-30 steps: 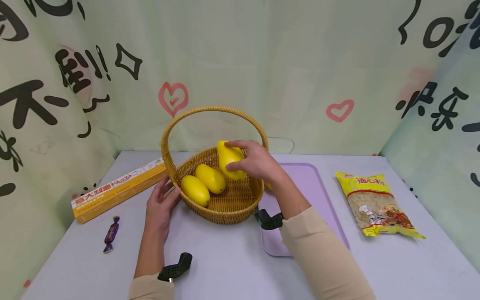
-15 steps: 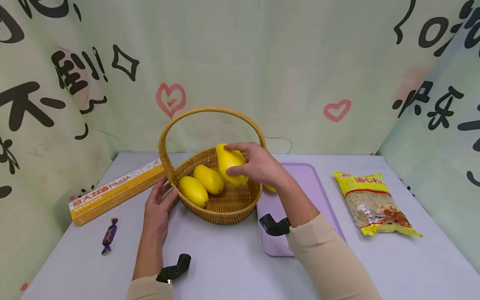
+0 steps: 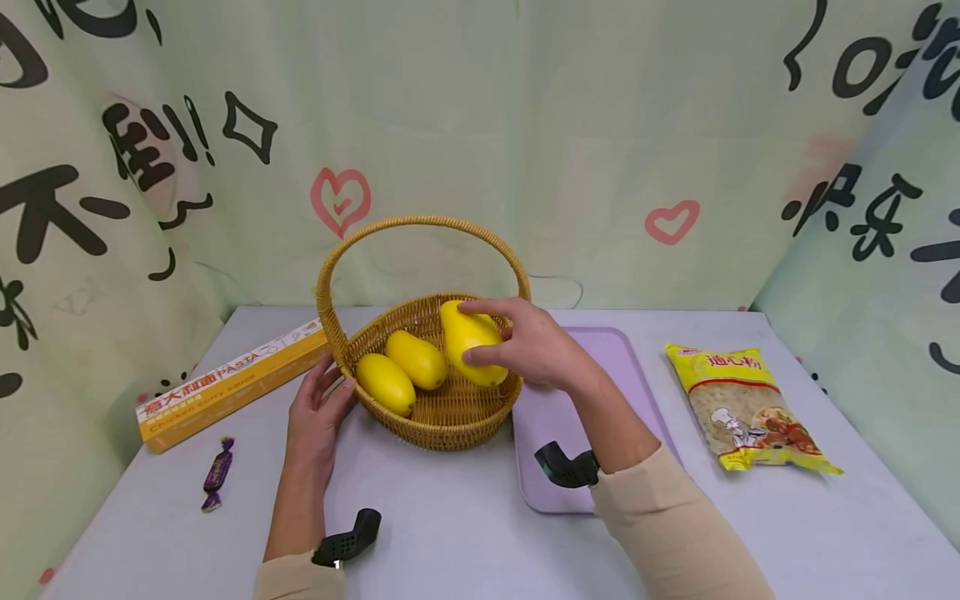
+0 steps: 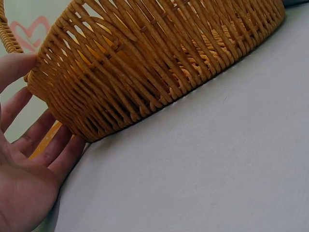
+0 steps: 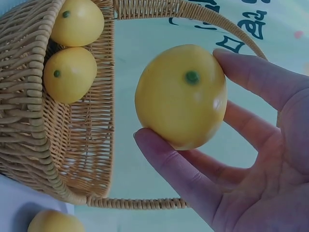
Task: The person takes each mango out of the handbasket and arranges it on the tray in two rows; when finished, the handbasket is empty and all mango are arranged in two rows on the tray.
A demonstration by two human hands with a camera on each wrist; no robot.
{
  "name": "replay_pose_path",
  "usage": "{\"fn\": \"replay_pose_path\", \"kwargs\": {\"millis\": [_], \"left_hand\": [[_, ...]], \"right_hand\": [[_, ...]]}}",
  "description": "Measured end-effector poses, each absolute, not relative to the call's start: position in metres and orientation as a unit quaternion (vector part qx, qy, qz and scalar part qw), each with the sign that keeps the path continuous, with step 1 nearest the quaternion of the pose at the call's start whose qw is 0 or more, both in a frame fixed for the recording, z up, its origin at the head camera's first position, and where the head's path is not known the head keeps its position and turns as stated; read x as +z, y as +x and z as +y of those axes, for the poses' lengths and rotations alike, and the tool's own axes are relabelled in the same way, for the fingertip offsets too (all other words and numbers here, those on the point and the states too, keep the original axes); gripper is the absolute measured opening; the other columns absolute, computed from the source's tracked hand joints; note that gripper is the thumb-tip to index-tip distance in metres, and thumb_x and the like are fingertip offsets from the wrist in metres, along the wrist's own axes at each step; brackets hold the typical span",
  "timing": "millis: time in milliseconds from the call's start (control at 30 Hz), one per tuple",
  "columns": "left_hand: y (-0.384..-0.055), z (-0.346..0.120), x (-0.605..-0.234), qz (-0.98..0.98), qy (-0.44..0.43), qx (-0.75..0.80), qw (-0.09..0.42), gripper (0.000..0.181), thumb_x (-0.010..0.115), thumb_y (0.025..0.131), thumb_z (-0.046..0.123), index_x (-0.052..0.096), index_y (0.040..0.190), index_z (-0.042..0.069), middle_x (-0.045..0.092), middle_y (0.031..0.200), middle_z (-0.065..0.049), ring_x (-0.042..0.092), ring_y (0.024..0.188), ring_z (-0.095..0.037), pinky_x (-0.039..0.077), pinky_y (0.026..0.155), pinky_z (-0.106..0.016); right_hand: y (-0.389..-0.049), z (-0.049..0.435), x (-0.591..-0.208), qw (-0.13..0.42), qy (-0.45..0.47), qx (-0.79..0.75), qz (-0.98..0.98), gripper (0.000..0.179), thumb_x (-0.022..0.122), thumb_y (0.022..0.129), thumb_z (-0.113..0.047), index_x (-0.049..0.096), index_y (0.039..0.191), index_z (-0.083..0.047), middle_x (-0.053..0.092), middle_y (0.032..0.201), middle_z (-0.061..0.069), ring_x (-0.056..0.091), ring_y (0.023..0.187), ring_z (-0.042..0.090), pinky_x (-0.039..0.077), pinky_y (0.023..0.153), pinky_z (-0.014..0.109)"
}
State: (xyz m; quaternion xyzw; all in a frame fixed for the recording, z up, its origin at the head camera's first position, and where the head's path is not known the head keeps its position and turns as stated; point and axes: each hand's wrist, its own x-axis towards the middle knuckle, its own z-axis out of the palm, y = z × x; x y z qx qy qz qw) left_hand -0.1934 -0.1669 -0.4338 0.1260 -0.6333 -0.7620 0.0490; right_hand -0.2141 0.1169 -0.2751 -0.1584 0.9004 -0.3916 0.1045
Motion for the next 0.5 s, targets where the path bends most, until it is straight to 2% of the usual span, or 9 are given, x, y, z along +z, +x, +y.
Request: {"fn": "replay_pose_path", "kwargs": {"millis": [33, 167, 233, 500], "left_hand": [[-0.193, -0.167, -0.434, -0.634, 0.126, -0.762, 0.049, 0.065, 0.065, 0.103, 0.027, 0.037, 0.161, 0.029, 0.043, 0.159, -0.001, 0.048, 0.14, -0.015, 0.043, 0.118, -0.03], [-0.193, -0.167, -0.434, -0.634, 0.128, -0.761, 0.048, 0.064, 0.065, 0.103, 0.026, 0.037, 0.161, 0.03, 0.043, 0.16, -0.001, 0.047, 0.141, -0.015, 0.043, 0.118, -0.03], [-0.193, -0.167, -0.434, -0.636, 0.13, -0.759, 0.05, 0.064, 0.065, 0.103, 0.026, 0.037, 0.161, 0.031, 0.043, 0.16, 0.0, 0.047, 0.141, -0.016, 0.043, 0.118, -0.03], [-0.193, -0.167, -0.434, -0.64, 0.132, -0.755, 0.048, 0.065, 0.066, 0.102, 0.028, 0.037, 0.161, 0.032, 0.043, 0.16, 0.0, 0.046, 0.143, -0.016, 0.043, 0.117, -0.029]], "right_hand": [[-0.214, 0.118, -0.275, 0.104, -0.157, -0.39, 0.901, 0.061, 0.081, 0.088, -0.026, 0.06, 0.145, -0.033, 0.048, 0.156, 0.002, 0.056, 0.121, 0.034, 0.054, 0.091, 0.04], [-0.21, 0.122, -0.278, 0.109, -0.156, -0.388, 0.902, 0.061, 0.081, 0.088, -0.026, 0.06, 0.144, -0.034, 0.052, 0.15, 0.003, 0.056, 0.109, 0.032, 0.052, 0.074, 0.035], [-0.208, 0.124, -0.279, 0.112, -0.159, -0.387, 0.901, 0.061, 0.081, 0.088, -0.027, 0.06, 0.145, -0.034, 0.052, 0.149, 0.004, 0.056, 0.109, 0.032, 0.051, 0.072, 0.033], [-0.2, 0.132, -0.282, 0.106, -0.171, -0.393, 0.897, 0.06, 0.08, 0.087, -0.027, 0.061, 0.144, -0.032, 0.049, 0.155, 0.003, 0.056, 0.12, 0.036, 0.055, 0.086, 0.04]]}}
